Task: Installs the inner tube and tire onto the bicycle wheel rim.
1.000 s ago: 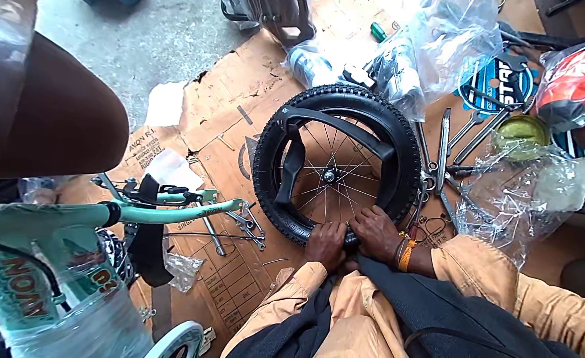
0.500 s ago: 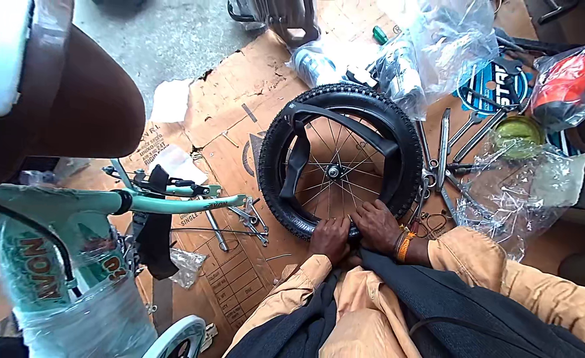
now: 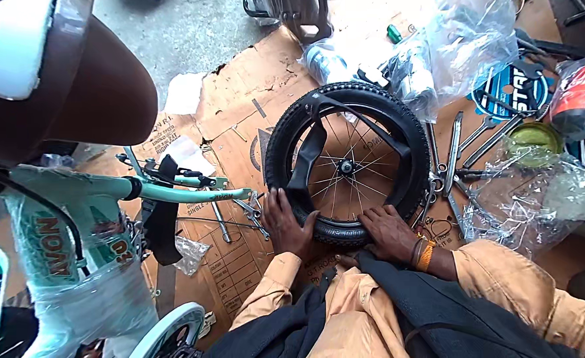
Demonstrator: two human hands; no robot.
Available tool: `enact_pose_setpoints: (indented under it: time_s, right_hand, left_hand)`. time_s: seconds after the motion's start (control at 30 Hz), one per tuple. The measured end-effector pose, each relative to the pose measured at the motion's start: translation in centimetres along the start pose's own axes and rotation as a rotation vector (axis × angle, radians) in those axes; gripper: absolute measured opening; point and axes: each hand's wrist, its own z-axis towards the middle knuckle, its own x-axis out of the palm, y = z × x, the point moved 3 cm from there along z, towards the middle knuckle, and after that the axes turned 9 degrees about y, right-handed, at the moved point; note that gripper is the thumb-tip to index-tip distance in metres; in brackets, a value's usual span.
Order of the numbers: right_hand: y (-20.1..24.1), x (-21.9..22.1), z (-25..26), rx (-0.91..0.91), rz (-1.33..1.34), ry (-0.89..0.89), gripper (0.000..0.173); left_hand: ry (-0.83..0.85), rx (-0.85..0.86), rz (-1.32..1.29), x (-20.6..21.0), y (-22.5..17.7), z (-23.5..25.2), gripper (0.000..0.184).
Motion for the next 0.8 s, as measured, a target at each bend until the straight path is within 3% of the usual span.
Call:
enact_pose_setpoints:
  time_s: [0.07,0.13,0.17,0.23,0.3,0.4,0.53,0.67,0.8]
  right_hand:
    - [0.0,-0.1,0.2,-0.001,-0.001,-0.008,0.063]
    - [0.3,-0.2,0.5,0.009,-0.013,0.009,0.061]
    - [0.5,-0.2,0.6,0.011,-0.024,0.015,0.061]
    - [0.7,-0.2,0.7,0.013,-0.042,0.024,0.058]
    - [0.6,0.0,0.6,0.012,-0.039,0.007,0.056]
    - [0.2,0.2,0.5,0.010,-0.002,-0.023,0.059]
    - [0.3,0.4,0.4,0.004,0.006,-0.056,0.057]
    - [0.2,0.4,0.5,0.001,0.004,-0.075,0.058]
    - [0.2,0.6,0.3,-0.005,0.010,-0.083,0.059]
  left_hand:
    - [0.036,-0.003,0.136,0.1,-1.2,1.3,0.126]
    - [0.080,-0.023,0.229,0.2,-2.1,2.1,0.128]
    - [0.104,-0.018,0.249,0.4,-2.3,2.6,0.117]
    - [0.157,0.038,0.278,1.2,-2.6,3.4,0.077]
    - [0.192,0.138,0.280,1.8,-2.6,3.9,0.060]
    - [0.167,0.309,0.212,1.5,-2.5,4.3,0.056]
    - [0.156,0.405,0.141,0.3,-2.7,4.8,0.051]
    - [-0.006,0.479,-0.104,0.2,-2.2,4.3,0.043]
    - [0.047,0.646,-0.224,-0.5,-2.2,3.3,0.043]
